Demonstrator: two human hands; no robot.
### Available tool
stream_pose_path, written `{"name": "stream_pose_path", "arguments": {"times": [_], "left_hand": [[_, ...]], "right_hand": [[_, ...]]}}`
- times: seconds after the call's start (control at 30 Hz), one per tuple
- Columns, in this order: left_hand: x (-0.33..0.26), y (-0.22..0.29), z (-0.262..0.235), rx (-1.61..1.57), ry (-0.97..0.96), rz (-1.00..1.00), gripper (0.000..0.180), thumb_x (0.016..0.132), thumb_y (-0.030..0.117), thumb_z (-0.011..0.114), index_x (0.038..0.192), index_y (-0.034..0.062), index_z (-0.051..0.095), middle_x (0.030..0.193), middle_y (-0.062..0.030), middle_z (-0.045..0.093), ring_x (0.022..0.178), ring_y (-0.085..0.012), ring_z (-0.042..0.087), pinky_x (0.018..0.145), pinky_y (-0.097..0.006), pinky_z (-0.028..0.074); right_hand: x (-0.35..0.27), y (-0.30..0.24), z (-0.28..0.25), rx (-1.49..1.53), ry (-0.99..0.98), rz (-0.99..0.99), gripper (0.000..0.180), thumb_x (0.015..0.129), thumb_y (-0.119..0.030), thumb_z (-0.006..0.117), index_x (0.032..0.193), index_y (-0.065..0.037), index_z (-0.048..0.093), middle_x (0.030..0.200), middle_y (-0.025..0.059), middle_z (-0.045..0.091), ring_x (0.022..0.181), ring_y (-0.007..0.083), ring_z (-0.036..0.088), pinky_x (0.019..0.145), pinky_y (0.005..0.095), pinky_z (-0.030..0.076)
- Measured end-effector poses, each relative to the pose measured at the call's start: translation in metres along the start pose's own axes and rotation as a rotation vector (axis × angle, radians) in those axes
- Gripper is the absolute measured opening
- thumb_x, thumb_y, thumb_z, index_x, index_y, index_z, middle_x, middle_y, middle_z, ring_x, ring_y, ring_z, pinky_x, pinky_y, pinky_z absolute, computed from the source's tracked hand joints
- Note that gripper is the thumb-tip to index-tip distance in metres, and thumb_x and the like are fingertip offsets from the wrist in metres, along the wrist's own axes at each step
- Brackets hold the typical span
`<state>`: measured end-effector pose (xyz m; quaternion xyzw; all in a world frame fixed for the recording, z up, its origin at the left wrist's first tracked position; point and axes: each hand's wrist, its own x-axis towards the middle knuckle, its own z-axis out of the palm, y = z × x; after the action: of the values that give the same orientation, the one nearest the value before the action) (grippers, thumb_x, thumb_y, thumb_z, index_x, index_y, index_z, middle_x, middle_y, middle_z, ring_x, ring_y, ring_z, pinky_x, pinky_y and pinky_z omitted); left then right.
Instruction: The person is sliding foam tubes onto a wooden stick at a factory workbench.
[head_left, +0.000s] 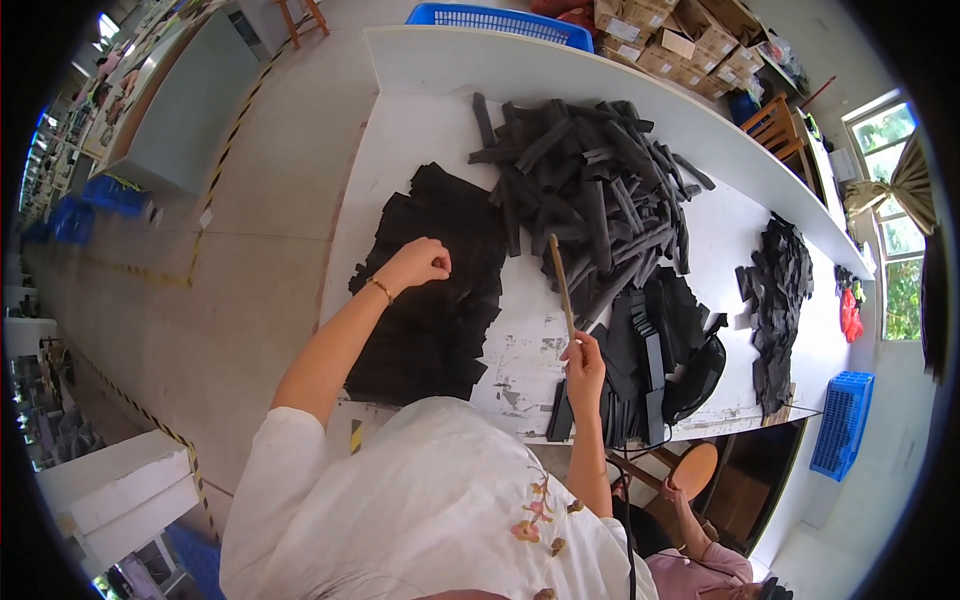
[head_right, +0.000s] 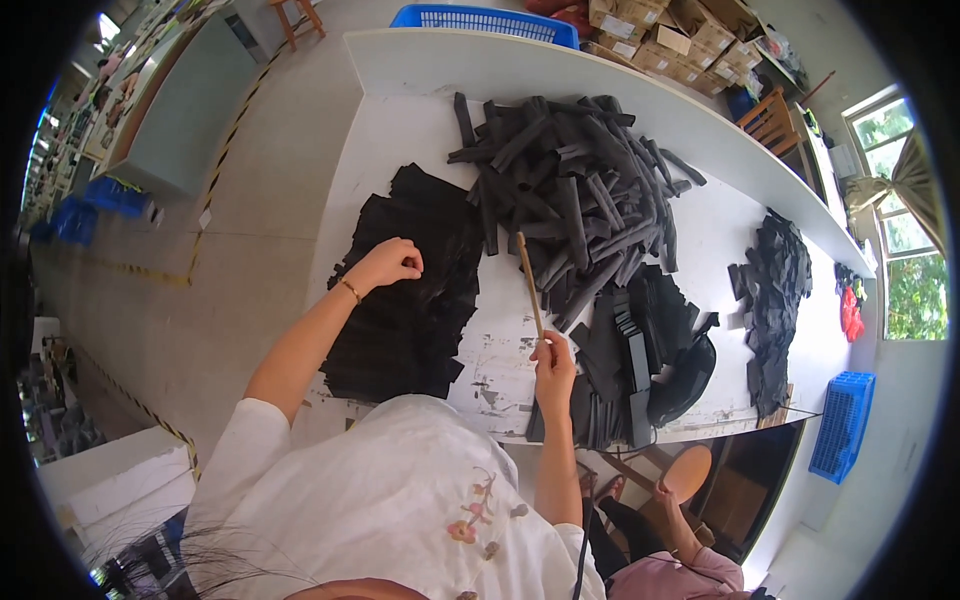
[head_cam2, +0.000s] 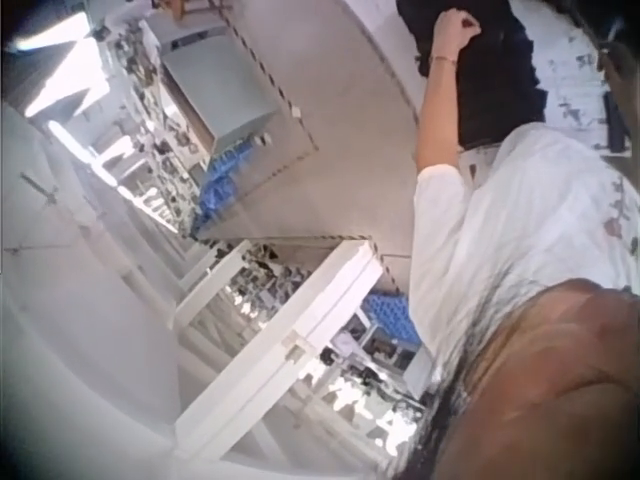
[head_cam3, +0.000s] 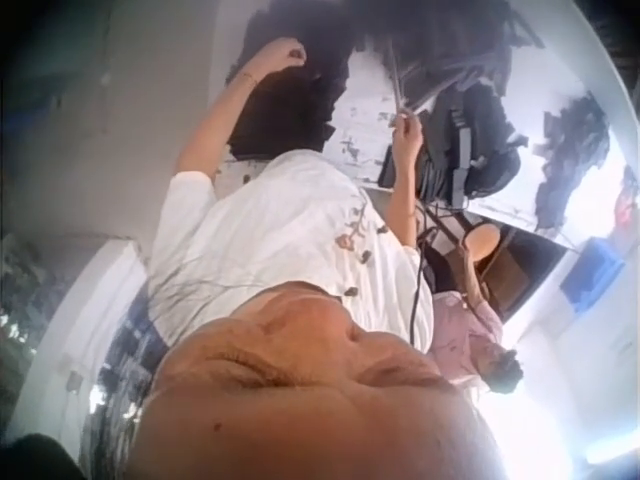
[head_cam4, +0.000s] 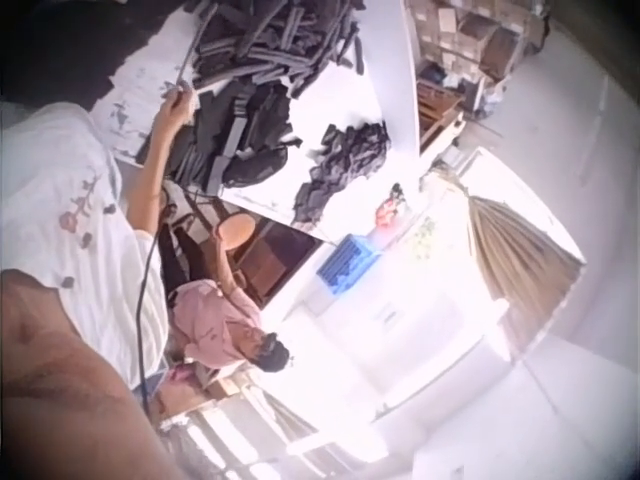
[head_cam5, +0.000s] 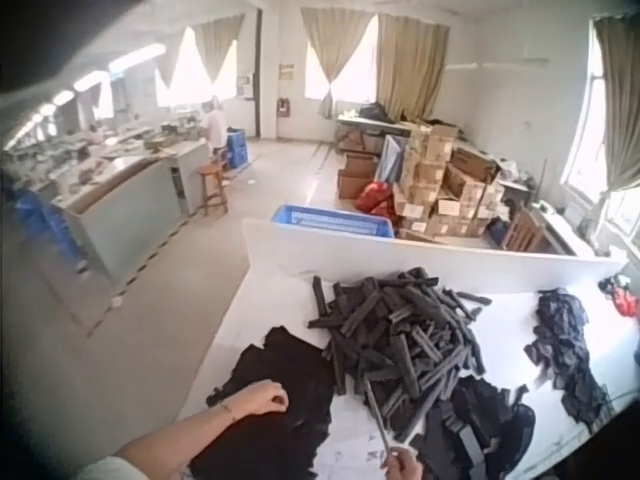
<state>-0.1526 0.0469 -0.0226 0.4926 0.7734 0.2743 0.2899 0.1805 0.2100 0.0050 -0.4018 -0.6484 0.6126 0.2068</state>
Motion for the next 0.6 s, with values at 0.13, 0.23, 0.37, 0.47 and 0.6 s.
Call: {"name": "stream_pose_path", "arguments": {"times": [0.13, 0.23, 0.37, 0.47, 0.6], "left_hand": [[-0.003, 0.001, -0.003, 0.011, 0.042, 0.043, 0.009, 0.074, 0.013, 0.070, 0.079, 0.0066, 0.066, 0.082, -0.0072, 0.058, 0.085, -0.0246, 0.056, 0.077, -0.035, 0.046], [-0.008, 0.006, -0.009, 0.006, 0.085, 0.120, 0.009, 0.075, 0.014, 0.069, 0.081, 0.0071, 0.067, 0.083, -0.0073, 0.058, 0.085, -0.0252, 0.055, 0.078, -0.035, 0.045], [-0.016, 0.022, -0.016, -0.017, 0.134, 0.186, 0.008, 0.076, 0.014, 0.068, 0.082, 0.0076, 0.067, 0.082, -0.0071, 0.057, 0.086, -0.0254, 0.055, 0.079, -0.035, 0.045], [-0.022, 0.030, -0.017, 0.005, 0.133, 0.180, 0.008, 0.077, 0.014, 0.068, 0.082, 0.0076, 0.068, 0.083, -0.0065, 0.057, 0.088, -0.0249, 0.055, 0.080, -0.035, 0.045], [-0.027, 0.050, -0.014, 0.012, 0.158, 0.190, 0.009, 0.075, 0.015, 0.069, 0.081, 0.0082, 0.069, 0.085, -0.0049, 0.057, 0.091, -0.0246, 0.053, 0.081, -0.035, 0.045]], "right_hand": [[-0.018, -0.010, 0.005, -0.231, -0.106, -0.037, 0.018, 0.093, -0.010, 0.054, 0.108, -0.002, 0.059, 0.068, -0.0004, 0.057, 0.060, 0.0046, 0.046, 0.054, 0.0206, 0.036], [-0.028, -0.023, 0.007, -0.313, -0.265, -0.051, 0.018, 0.091, -0.007, 0.055, 0.107, -0.003, 0.064, 0.066, 0.0018, 0.061, 0.061, 0.0045, 0.049, 0.056, 0.0214, 0.039], [-0.034, -0.033, 0.009, -0.392, -0.324, -0.052, 0.019, 0.090, -0.007, 0.056, 0.107, -0.003, 0.063, 0.066, 0.0039, 0.063, 0.061, 0.0060, 0.052, 0.057, 0.0220, 0.041], [-0.034, -0.041, 0.011, -0.427, -0.349, -0.075, 0.019, 0.090, -0.006, 0.055, 0.107, -0.002, 0.063, 0.066, 0.0054, 0.063, 0.061, 0.0073, 0.053, 0.057, 0.0231, 0.042], [-0.032, -0.041, 0.017, -0.450, -0.372, -0.069, 0.021, 0.090, -0.007, 0.055, 0.109, -0.003, 0.062, 0.067, 0.0084, 0.064, 0.060, 0.0094, 0.055, 0.057, 0.0245, 0.043]]}}
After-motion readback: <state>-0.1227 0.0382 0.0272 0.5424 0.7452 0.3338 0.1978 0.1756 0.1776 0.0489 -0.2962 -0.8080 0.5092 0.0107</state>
